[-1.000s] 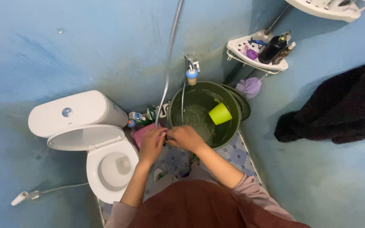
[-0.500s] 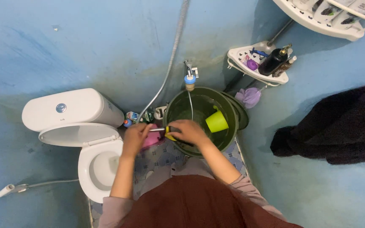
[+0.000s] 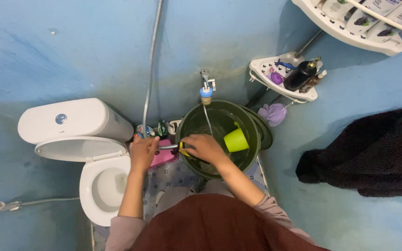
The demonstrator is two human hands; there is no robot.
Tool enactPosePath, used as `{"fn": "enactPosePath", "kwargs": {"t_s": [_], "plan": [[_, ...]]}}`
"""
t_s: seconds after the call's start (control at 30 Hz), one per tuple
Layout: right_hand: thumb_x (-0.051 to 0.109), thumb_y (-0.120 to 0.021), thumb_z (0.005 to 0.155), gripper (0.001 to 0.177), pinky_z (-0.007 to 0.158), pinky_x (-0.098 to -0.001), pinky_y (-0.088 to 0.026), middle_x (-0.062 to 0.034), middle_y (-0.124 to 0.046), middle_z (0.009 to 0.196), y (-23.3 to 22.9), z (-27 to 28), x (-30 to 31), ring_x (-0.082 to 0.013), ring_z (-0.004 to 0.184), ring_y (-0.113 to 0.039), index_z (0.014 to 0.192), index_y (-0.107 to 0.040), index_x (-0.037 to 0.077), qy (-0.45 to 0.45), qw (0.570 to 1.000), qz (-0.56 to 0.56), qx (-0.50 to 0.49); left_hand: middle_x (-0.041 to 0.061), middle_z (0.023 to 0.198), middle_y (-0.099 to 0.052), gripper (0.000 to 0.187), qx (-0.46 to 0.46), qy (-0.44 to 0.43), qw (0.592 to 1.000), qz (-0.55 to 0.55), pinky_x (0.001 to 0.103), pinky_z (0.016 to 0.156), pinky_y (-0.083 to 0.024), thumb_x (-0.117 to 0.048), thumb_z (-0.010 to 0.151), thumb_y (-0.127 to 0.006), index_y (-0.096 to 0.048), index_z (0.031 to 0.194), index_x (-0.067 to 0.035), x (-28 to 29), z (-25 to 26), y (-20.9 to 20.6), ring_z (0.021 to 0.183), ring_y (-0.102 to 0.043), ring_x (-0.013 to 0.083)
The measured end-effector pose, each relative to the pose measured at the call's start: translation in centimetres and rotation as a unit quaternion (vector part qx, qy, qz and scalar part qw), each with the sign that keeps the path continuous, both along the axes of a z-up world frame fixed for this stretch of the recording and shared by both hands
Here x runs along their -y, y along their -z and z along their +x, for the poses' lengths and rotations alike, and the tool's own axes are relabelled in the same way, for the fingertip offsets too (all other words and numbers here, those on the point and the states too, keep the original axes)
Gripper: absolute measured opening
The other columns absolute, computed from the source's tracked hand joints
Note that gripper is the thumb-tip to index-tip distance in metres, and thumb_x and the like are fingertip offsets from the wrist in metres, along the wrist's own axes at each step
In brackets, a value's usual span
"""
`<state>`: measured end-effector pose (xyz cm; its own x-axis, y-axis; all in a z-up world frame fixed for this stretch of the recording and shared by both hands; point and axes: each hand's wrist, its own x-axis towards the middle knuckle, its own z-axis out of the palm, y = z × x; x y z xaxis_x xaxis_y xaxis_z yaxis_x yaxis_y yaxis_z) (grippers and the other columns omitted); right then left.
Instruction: Clean the bidet sprayer hose and various bathroom fixtures.
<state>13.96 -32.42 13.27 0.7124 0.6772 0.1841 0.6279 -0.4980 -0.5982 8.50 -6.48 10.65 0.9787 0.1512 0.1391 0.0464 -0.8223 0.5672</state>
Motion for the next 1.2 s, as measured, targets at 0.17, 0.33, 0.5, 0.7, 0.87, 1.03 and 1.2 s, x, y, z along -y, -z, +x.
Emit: {"fn": "enactPosePath", "kwargs": {"t_s": [0.17, 0.33, 0.5, 0.7, 0.87, 1.03, 1.2], "plan": [[0.034, -0.072, 0.088, 0.035, 0.076, -0.0476, -0.054, -0.0105, -0.070, 0.093, 0.3, -0.4, -0.7, -0.0352, 0.091, -0.068, 0.117, -0.072, 0.014, -0.007, 0.999, -0.036, -0.003, 0.011, 0.085, -0.070, 0.037, 0.057, 0.076, 0.992, -0.085, 0.045, 0.087, -0.040, -0.034, 0.102, -0.057, -0.072, 0.084, -0.005, 4.9, 0.2, 1.4, 0.092, -0.060, 0.0304], [0.030, -0.072, 0.089, 0.027, 0.078, -0.0469, -0.054, -0.0084, -0.070, 0.098, 2.4, -0.3, 0.3, -0.0341, 0.094, -0.069, 0.110, -0.070, 0.013, -0.008, 0.999, -0.025, 0.030, 0.014, 0.080, -0.059, 0.038, 0.032, 0.078, 0.983, -0.163, 0.043, 0.087, -0.041, -0.031, 0.105, -0.056, -0.062, 0.083, -0.001, 6.5, -0.1, 2.1, 0.086, -0.056, 0.0298], [0.034, -0.075, 0.088, 0.033, 0.073, -0.0460, -0.053, -0.0102, -0.070, 0.097, 1.4, -0.3, 1.3, -0.0351, 0.088, -0.068, 0.112, -0.070, 0.012, -0.018, 0.999, 0.039, -0.016, 0.012, 0.080, -0.064, 0.033, 0.088, 0.110, 0.976, -0.167, 0.044, 0.084, -0.039, -0.026, 0.102, -0.056, -0.063, 0.079, -0.003, 7.1, -0.5, 0.4, 0.084, -0.058, 0.0300], [0.038, -0.075, 0.088, 0.034, 0.073, -0.0444, -0.055, -0.0095, -0.071, 0.097, 3.4, 0.3, 3.9, -0.0349, 0.089, -0.069, 0.114, -0.072, 0.016, 0.003, 0.997, 0.061, -0.043, 0.011, 0.073, -0.061, 0.036, 0.104, 0.062, 0.978, -0.169, 0.041, 0.075, -0.042, -0.026, 0.103, -0.056, -0.062, 0.075, -0.003, 5.6, -1.1, 3.8, 0.075, -0.058, 0.0290], [0.037, -0.074, 0.089, 0.033, 0.075, -0.0443, -0.055, -0.0088, -0.072, 0.101, 3.1, 0.7, 5.3, -0.0344, 0.092, -0.069, 0.115, -0.072, 0.016, 0.021, 0.998, 0.058, -0.032, 0.012, 0.072, -0.059, 0.040, 0.049, -0.002, 0.974, -0.221, 0.041, 0.071, -0.043, -0.028, 0.106, -0.057, -0.062, 0.075, -0.003, 3.8, -2.1, 4.3, 0.072, -0.055, 0.0286], [0.028, -0.073, 0.088, 0.033, 0.075, -0.0452, -0.054, -0.0095, -0.070, 0.102, 3.3, 0.8, 5.2, -0.0350, 0.092, -0.068, 0.118, -0.070, 0.013, 0.002, 0.999, 0.034, 0.002, 0.008, 0.077, -0.068, 0.036, 0.077, 0.000, 0.991, -0.112, 0.046, 0.093, -0.038, -0.030, 0.103, -0.060, -0.068, 0.077, -0.006, 4.6, -2.4, 1.7, 0.083, -0.062, 0.0269], [0.023, -0.076, 0.083, 0.033, 0.075, -0.0466, -0.053, -0.0093, -0.066, 0.090, 1.9, -0.1, 3.5, -0.0340, 0.086, -0.067, 0.115, -0.071, 0.013, -0.034, 0.997, 0.041, 0.052, 0.009, 0.085, -0.069, 0.032, 0.089, 0.065, 0.991, -0.078, 0.051, 0.112, -0.029, -0.031, 0.101, -0.059, -0.070, 0.086, -0.005, 8.3, -1.2, 0.9, 0.092, -0.064, 0.0260]]}}
